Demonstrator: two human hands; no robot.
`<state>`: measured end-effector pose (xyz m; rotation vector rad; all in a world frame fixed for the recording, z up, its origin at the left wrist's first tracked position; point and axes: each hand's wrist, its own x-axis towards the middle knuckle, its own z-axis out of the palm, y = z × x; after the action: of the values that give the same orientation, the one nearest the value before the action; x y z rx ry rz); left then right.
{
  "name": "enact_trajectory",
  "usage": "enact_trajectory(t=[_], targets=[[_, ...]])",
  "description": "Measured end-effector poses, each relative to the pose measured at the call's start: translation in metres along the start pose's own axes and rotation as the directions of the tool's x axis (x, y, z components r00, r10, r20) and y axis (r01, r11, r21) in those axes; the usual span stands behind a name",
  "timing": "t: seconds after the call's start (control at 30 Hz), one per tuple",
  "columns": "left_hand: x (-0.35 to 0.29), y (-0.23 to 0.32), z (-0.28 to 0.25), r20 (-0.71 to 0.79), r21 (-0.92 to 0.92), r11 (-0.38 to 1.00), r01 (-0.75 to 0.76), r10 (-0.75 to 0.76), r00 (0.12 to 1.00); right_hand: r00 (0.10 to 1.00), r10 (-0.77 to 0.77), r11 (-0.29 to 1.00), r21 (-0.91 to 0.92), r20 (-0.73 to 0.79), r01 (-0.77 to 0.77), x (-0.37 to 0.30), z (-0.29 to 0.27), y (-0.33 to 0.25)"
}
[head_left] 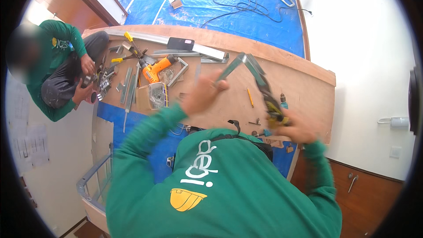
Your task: The person assembles metal frame components on a workbench. They mark metal pieces with a pencil, drill holes using a cordless drill, and use pliers to bend or adjust the metal. A second person works nearby on similar components.
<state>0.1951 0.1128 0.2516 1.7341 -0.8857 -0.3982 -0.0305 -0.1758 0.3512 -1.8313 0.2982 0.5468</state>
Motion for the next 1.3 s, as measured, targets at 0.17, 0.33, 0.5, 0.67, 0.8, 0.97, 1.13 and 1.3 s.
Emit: enact_trajectory(t=[0.17, 0.33, 0.5, 0.67, 0.8, 0.97, 1.13, 1.3], targets=[[0.006, -0.026, 0.064, -0.263, -0.091, 0.995, 0.042, -0.064, 0.963, 0.994, 0.056, 0.941, 0.328, 0.099, -0.086, 0.035, 0.044, 0.018], [0.001, -0.045, -0.050, 0.100, -0.760, 0.545, 0.355, -0.442, 0.891, 0.994, 0.098, 0.964, 0.254, -0.048, -0.082, -0.002, -0.039, 0.058], [-0.014, -0.077, -0.050, 0.250, -0.928, 0.197, 0.317, -0.303, 0.919, 0.956, 0.285, 0.899, 0.365, -0.074, -0.240, 0.038, -0.079, 0.110], [-0.030, -0.100, 0.008, 0.099, -0.901, 0.310, 0.302, -0.532, 0.841, 0.915, 0.294, 0.461, 0.880, -0.275, 0.116, 0.086, -0.091, 0.254], [-0.062, -0.141, 0.029, 0.022, -0.724, 0.481, 0.495, -0.700, 0.714, 0.903, 0.345, 0.269, 0.949, -0.255, 0.165, 0.079, -0.111, 0.293], [-0.106, -0.189, 0.080, -0.302, -0.811, 0.445, 0.379, -0.874, 0.380, 0.704, 0.615, 0.607, 0.784, -0.356, -0.134, 0.055, -0.155, 0.341], [-0.141, -0.253, 0.124, -0.135, -0.955, 0.196, 0.222, -0.955, 0.264, 0.485, 0.516, 0.815, 0.230, -0.706, -0.532, 0.062, -0.197, 0.418], [-0.144, -0.270, 0.171, -0.025, -0.999, 0.035, 0.022, -0.934, 0.356, 0.279, 0.358, 0.566, -0.031, -0.891, -0.824, 0.095, -0.173, 0.409]])
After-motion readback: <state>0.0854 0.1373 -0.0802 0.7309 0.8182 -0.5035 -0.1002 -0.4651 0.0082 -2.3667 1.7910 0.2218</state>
